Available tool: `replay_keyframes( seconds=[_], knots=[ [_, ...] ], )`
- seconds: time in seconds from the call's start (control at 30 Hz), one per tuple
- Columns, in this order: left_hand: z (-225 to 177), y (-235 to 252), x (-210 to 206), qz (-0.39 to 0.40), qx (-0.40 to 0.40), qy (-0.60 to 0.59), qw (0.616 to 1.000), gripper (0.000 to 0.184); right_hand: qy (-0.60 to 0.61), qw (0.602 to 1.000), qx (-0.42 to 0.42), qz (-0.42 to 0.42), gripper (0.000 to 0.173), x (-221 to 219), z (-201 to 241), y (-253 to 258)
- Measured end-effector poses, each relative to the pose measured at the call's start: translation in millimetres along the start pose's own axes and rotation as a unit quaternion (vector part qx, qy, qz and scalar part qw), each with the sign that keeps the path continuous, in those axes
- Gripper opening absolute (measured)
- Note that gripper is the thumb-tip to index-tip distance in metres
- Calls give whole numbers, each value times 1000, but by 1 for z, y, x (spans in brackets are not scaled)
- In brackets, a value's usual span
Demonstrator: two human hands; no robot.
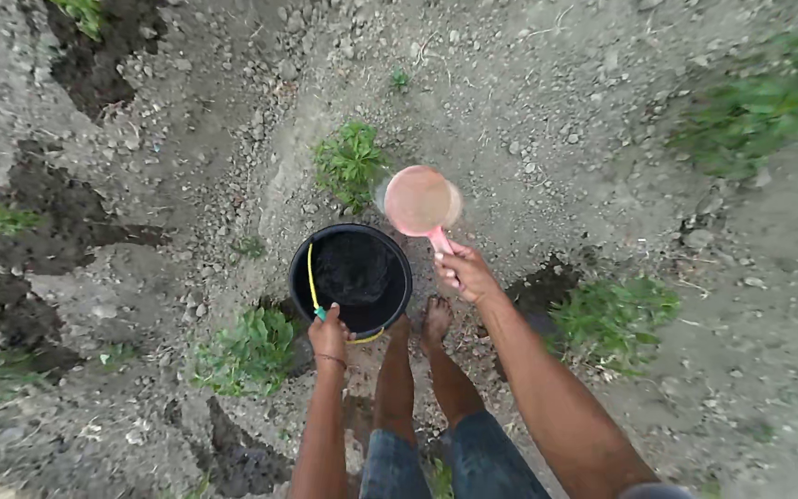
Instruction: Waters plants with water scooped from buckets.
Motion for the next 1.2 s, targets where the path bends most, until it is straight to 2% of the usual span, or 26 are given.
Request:
replay_keyframes(
  seconds=[0.1,0.2,0.33,0.4,0.6,0.77,0.9,1.03,1.1,1.17,1.2],
  knots=[
    [7,28,50,-37,-7,79,996,36,-4,1000,-4,-28,19,-2,4,22],
    [31,63,85,-52,19,104,993,36,-12,998,-9,-56,19,2,8,33],
    [65,100,101,-50,54,-24,997,37,-39,993,-20,-108,17,13,12,41],
    [77,119,102,-58,52,-73,994,28,-60,989,-29,-134,19,20,12,43],
    [83,139,117,5,81,-158,984,27,-107,976,-51,-185,15,46,12,51],
    [75,134,106,14,75,-166,983,32,-156,959,-67,-226,17,50,14,53],
    [69,119,95,29,62,-133,989,27,-200,949,-63,-235,16,51,12,53],
    [58,94,72,24,40,-121,992,18,-260,937,-68,-225,29,52,9,53],
    [54,82,62,36,30,-120,992,10,-321,919,-76,-214,36,54,7,52],
    [45,70,52,64,8,-93,994,12,-399,888,-93,-211,35,56,4,50],
    [40,66,45,66,-11,-59,996,6,-438,869,-99,-209,36,59,2,47]
  ],
)
Point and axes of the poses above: each hand's wrist, its own y-axis towards the middle knuckle, its own x-axis out of the back of the hand, z = x × y, the point moved 3 cm from there along y, towards the middle knuckle, and after that the axes turned 11 degrees about z, right-handed, at the moved point
